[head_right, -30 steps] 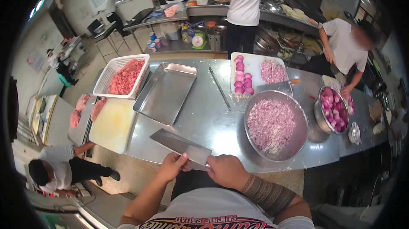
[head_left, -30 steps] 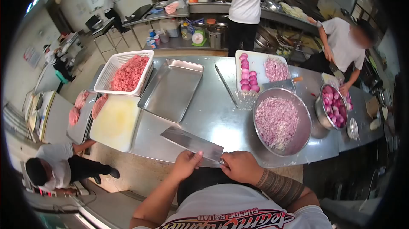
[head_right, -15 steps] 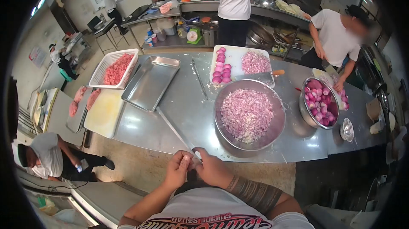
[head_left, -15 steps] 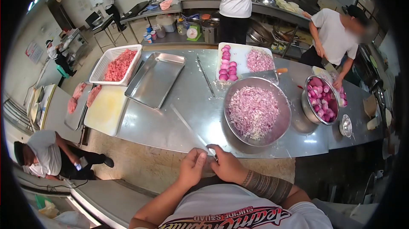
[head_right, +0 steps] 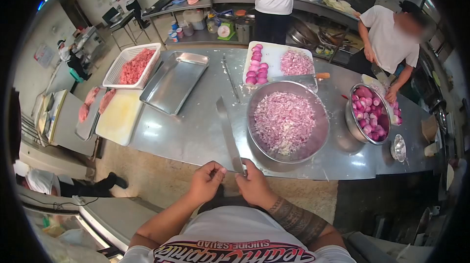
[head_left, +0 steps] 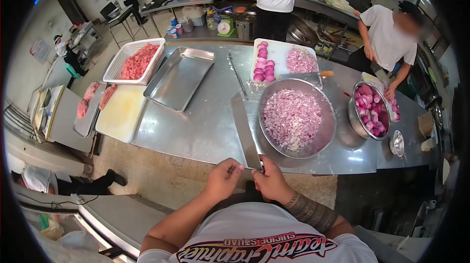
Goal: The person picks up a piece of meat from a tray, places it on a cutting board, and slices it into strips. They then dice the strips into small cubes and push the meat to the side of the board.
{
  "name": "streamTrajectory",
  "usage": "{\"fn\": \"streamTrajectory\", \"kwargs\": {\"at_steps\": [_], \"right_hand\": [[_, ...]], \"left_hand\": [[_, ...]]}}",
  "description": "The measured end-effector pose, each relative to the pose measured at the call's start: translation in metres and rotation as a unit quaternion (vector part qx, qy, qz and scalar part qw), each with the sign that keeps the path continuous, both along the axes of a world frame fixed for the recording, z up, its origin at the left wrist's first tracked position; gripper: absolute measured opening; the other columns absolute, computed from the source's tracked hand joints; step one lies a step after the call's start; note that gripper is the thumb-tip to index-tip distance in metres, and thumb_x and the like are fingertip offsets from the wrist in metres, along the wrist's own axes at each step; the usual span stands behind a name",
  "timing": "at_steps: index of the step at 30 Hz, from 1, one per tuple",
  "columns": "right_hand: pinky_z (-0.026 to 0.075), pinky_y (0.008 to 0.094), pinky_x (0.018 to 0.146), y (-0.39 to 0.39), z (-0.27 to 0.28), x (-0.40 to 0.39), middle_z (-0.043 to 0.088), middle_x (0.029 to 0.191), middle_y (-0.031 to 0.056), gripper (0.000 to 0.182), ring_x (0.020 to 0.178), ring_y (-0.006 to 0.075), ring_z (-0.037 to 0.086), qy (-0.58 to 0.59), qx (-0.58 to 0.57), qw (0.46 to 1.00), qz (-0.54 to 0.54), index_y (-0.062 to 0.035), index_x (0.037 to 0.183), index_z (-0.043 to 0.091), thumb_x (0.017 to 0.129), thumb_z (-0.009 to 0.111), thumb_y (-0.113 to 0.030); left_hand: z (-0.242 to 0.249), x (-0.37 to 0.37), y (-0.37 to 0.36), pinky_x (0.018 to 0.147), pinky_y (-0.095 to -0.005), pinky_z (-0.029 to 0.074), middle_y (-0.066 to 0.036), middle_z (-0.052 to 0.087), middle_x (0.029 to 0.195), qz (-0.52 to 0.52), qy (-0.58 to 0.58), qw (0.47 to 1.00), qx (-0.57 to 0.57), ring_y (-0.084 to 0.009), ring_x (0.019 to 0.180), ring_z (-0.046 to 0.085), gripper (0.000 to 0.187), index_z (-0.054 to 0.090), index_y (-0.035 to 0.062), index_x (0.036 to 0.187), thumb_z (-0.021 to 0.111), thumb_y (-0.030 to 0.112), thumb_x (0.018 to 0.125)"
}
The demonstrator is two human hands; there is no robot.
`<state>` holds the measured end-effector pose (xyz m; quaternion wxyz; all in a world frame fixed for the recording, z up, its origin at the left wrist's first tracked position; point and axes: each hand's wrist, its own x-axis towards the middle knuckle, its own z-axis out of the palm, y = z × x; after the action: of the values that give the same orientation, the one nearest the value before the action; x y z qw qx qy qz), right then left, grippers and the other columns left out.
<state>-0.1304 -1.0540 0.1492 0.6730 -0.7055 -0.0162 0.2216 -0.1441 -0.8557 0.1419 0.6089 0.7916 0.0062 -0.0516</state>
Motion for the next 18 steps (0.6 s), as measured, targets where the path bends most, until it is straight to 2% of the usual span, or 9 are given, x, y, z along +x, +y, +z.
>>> {"fn": "streamTrajectory", "kwargs": {"at_steps": [3, 6, 10, 15, 18], "right_hand": [[0.046, 0.0286, 0.050, 0.005, 0.010, 0.005, 0.058, 0.073, 0.0020, 0.043, 0.056, 0.0100, 0.056, 0.014, -0.013, 1.000, 0.003, 0.0020, 0.145, 0.047, 0.104, 0.058, -0.005], [0.049, 0.0306, 0.054, 0.012, 0.001, 0.008, 0.064, 0.077, 0.0047, 0.043, 0.059, 0.0109, 0.061, 0.012, -0.014, 1.000, 0.019, -0.0019, 0.145, 0.050, 0.104, 0.060, -0.013], [0.050, 0.0310, 0.054, 0.029, 0.007, 0.013, 0.064, 0.077, 0.0050, 0.044, 0.059, 0.0119, 0.062, 0.013, -0.036, 0.999, 0.036, -0.0011, 0.145, 0.050, 0.104, 0.061, -0.013], [0.050, 0.0309, 0.053, 0.064, 0.005, 0.026, 0.064, 0.077, 0.0056, 0.043, 0.058, 0.0121, 0.061, -0.003, -0.056, 0.996, 0.065, -0.0001, 0.144, 0.050, 0.104, 0.061, -0.012], [0.048, 0.0308, 0.051, 0.100, 0.007, 0.036, 0.063, 0.078, 0.0051, 0.044, 0.057, 0.0111, 0.059, 0.027, -0.042, 0.997, 0.058, -0.0008, 0.145, 0.050, 0.103, 0.060, -0.010]], "left_hand": [[-0.003, 0.004, -0.002, 0.068, -0.0246, 0.049, 0.000, 0.066, 0.080, -0.001, 0.002, 1.000, -0.001, -0.0060, 0.074, 0.058, 0.019, 0.068, 0.0004, 0.099, 0.068, 0.018, 0.107], [-0.004, 0.004, 0.000, 0.067, -0.0247, 0.048, 0.001, 0.066, 0.080, -0.001, 0.015, 1.000, 0.007, -0.0061, 0.073, 0.057, 0.017, 0.068, 0.0005, 0.100, 0.069, 0.017, 0.106], [-0.007, 0.002, 0.011, 0.066, -0.0245, 0.048, 0.001, 0.065, 0.080, 0.014, -0.005, 1.000, 0.012, -0.0057, 0.073, 0.055, 0.015, 0.068, 0.0009, 0.101, 0.069, 0.015, 0.106], [-0.011, 0.006, 0.050, 0.065, -0.0237, 0.046, 0.003, 0.063, 0.080, 0.046, -0.011, 0.998, -0.036, -0.0045, 0.072, 0.054, 0.014, 0.068, 0.0013, 0.100, 0.070, 0.014, 0.105], [-0.010, 0.011, 0.087, 0.065, -0.0233, 0.046, 0.003, 0.062, 0.080, 0.065, -0.001, 0.997, -0.052, -0.0039, 0.072, 0.053, 0.014, 0.068, 0.0016, 0.099, 0.070, 0.015, 0.105]]}}
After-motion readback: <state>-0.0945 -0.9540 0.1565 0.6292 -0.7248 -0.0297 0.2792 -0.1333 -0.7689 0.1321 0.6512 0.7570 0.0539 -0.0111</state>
